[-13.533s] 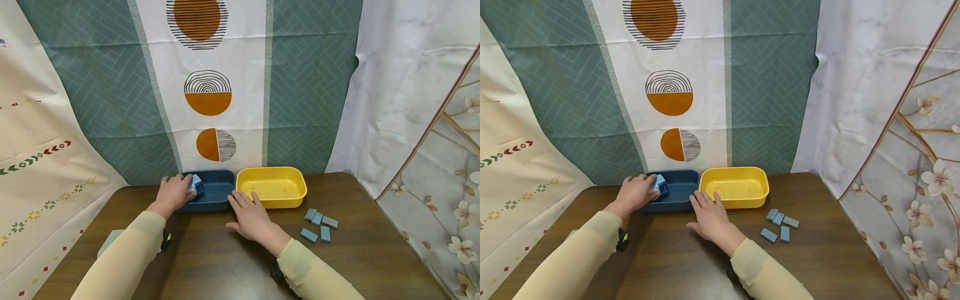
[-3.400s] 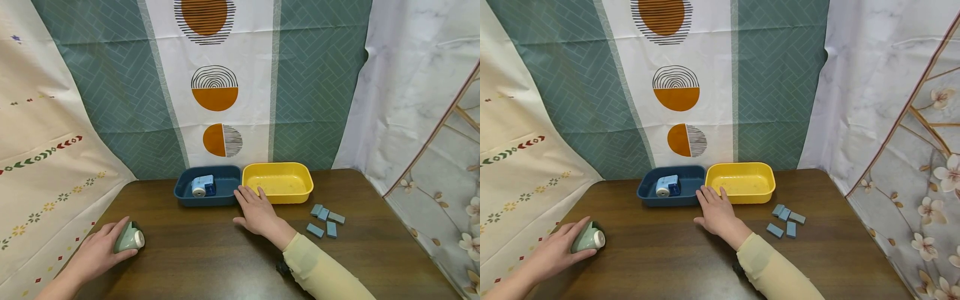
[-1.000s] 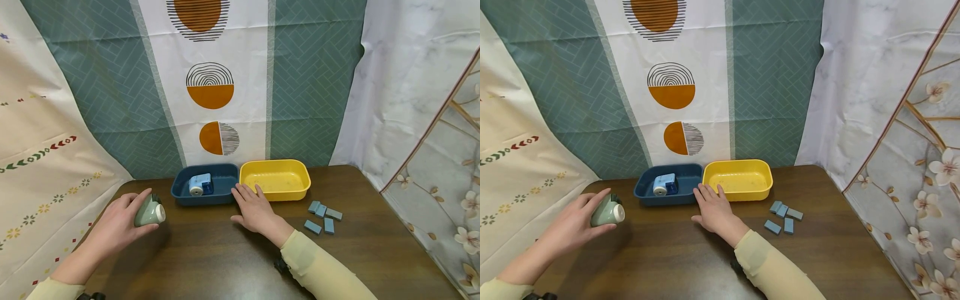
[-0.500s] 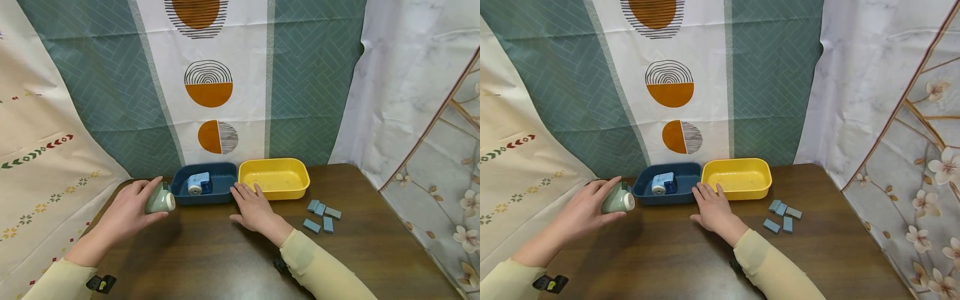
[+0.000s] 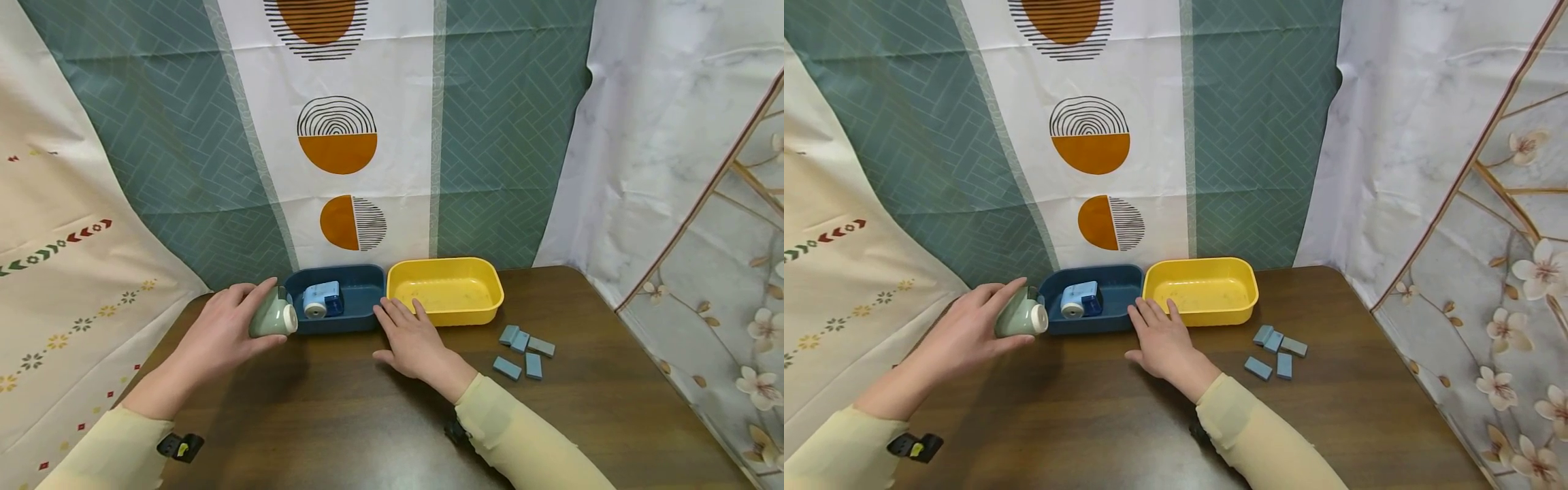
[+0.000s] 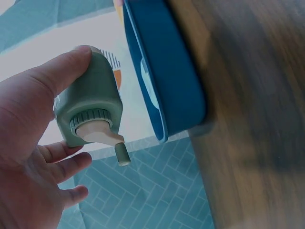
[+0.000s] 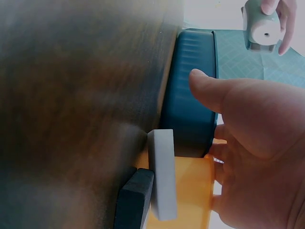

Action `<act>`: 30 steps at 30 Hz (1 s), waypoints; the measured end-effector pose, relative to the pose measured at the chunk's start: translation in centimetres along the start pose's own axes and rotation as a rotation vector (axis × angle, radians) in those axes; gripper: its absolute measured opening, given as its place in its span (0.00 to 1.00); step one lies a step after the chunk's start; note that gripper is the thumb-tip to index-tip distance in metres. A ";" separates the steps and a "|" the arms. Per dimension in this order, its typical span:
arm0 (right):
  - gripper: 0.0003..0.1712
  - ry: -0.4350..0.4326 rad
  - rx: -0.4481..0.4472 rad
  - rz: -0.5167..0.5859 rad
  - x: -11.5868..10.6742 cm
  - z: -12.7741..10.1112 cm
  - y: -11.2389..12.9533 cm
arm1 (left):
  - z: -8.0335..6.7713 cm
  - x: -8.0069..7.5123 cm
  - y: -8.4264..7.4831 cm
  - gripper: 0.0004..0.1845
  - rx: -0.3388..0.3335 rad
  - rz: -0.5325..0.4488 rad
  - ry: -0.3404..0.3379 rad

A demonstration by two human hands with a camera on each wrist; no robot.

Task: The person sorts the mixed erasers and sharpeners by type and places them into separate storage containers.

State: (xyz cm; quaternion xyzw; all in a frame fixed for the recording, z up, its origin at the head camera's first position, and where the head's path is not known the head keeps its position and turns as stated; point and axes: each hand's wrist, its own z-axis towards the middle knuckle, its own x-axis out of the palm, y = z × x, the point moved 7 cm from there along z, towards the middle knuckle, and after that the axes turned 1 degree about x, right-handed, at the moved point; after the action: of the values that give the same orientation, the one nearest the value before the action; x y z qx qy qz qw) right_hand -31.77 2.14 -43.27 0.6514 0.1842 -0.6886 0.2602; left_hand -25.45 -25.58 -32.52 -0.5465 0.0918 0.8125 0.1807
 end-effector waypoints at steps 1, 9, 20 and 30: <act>0.53 -0.002 -0.001 0.000 0.0 0.0 0.0 | 0.2 0.1 -0.1 0.56 -0.002 -0.005 0.007; 0.52 -0.004 -0.002 -0.004 0.0 -0.1 0.0 | 1.9 1.0 -0.5 0.55 -0.007 -0.030 0.040; 0.53 -0.010 -0.007 0.002 0.0 0.0 0.0 | 4.4 2.1 -1.1 0.54 -0.030 -0.032 0.080; 0.52 -0.005 -0.001 0.000 0.2 0.2 0.0 | 6.6 3.2 -1.2 0.52 -0.028 -0.052 0.084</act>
State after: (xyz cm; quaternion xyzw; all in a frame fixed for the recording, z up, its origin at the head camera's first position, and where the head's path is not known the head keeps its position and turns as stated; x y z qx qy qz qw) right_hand -31.93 2.07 -43.44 0.6493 0.1840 -0.6903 0.2609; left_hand -31.66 -21.56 -32.85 -0.5847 0.0738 0.7852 0.1900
